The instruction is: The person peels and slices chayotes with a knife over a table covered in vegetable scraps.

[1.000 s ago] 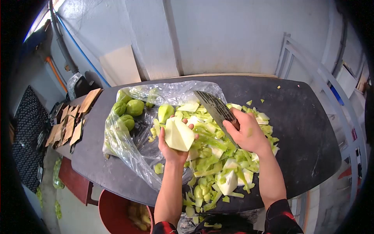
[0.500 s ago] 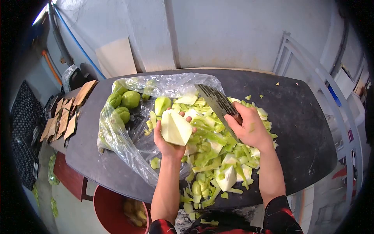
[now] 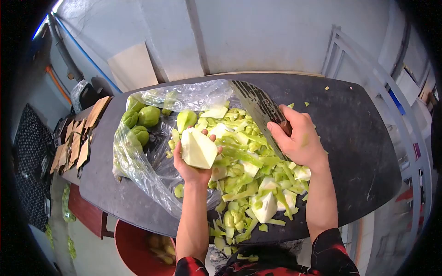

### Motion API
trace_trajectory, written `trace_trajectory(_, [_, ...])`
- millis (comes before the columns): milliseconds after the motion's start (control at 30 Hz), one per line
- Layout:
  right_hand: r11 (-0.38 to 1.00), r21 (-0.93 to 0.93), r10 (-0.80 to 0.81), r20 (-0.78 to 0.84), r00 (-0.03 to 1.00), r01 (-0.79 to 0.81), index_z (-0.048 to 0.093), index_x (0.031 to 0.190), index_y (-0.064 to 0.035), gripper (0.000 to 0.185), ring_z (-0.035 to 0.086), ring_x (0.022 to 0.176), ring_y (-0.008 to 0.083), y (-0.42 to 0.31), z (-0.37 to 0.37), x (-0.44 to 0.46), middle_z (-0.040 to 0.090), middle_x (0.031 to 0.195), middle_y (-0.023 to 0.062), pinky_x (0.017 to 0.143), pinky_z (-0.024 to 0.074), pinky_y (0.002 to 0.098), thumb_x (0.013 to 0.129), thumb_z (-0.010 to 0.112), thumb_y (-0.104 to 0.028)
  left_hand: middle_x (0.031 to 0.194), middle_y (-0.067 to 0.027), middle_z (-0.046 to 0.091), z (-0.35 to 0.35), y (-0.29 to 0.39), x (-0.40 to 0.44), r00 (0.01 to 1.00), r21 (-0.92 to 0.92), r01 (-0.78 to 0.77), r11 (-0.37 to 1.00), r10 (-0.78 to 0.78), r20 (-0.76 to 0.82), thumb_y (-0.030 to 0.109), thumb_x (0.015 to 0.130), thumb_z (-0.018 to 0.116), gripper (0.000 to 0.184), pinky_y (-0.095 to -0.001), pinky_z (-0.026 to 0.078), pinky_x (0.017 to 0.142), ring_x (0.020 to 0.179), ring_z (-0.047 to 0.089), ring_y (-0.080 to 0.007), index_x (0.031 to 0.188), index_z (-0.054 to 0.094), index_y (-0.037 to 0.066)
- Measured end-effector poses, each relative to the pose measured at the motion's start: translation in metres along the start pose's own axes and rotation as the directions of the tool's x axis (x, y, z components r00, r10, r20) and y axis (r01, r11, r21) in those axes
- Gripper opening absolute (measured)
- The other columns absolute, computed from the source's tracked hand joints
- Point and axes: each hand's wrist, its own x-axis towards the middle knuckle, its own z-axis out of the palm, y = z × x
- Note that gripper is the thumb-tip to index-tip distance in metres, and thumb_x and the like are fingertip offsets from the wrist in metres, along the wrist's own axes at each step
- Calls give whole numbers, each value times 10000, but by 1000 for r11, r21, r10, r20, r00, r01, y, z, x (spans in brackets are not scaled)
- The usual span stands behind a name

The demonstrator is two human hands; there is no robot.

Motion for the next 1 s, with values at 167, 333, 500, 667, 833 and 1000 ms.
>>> trace_trajectory(167, [997,53,62,9,998,-63,526,847,26,158,417,487,146,0,0,2,515,562,116,482,359,330,890,624,-89,1208,-149,576,-2,12,0,1000,-19,-23,1000,23,1,490,912,469,555,-530,540,748,1056,601,-344,1369,461,175])
trace_trajectory(333, [995,67,74,15,997,-75,527,845,29,162,419,497,130,-2,2,1,515,560,110,481,358,330,891,624,-93,1234,-156,574,-7,28,-1,991,-5,-131,991,131,19,466,904,494,583,-486,533,764,1067,583,-315,1378,464,128])
trace_trajectory(500, [997,40,64,13,998,-65,522,846,36,171,413,505,119,-2,2,2,522,569,110,481,355,322,891,626,-92,1243,-160,574,-11,36,1,985,-19,-170,985,171,7,460,907,507,580,-491,528,786,1086,581,-322,1379,463,126])
trace_trajectory(667, [994,39,98,4,995,-98,528,851,36,160,417,508,113,3,3,2,529,570,102,484,357,315,893,625,-84,1248,-159,574,-9,38,-1,986,-21,-166,986,166,20,452,903,514,583,-490,528,782,1089,583,-320,1384,458,127])
trace_trajectory(833, [992,84,97,2,995,-97,539,860,35,144,415,510,107,0,1,2,526,566,95,485,355,312,895,622,-77,1231,-154,582,-7,39,-1,985,-18,-175,984,175,0,482,907,480,562,-528,549,750,1078,598,-324,1370,472,164])
trace_trajectory(1000, [996,38,82,-3,997,-82,539,854,37,145,414,504,103,4,-4,2,519,562,91,478,349,312,893,625,-74,1230,-156,578,-7,38,-2,985,-18,-172,985,172,-1,476,903,488,561,-526,544,750,1071,598,-324,1367,475,161])
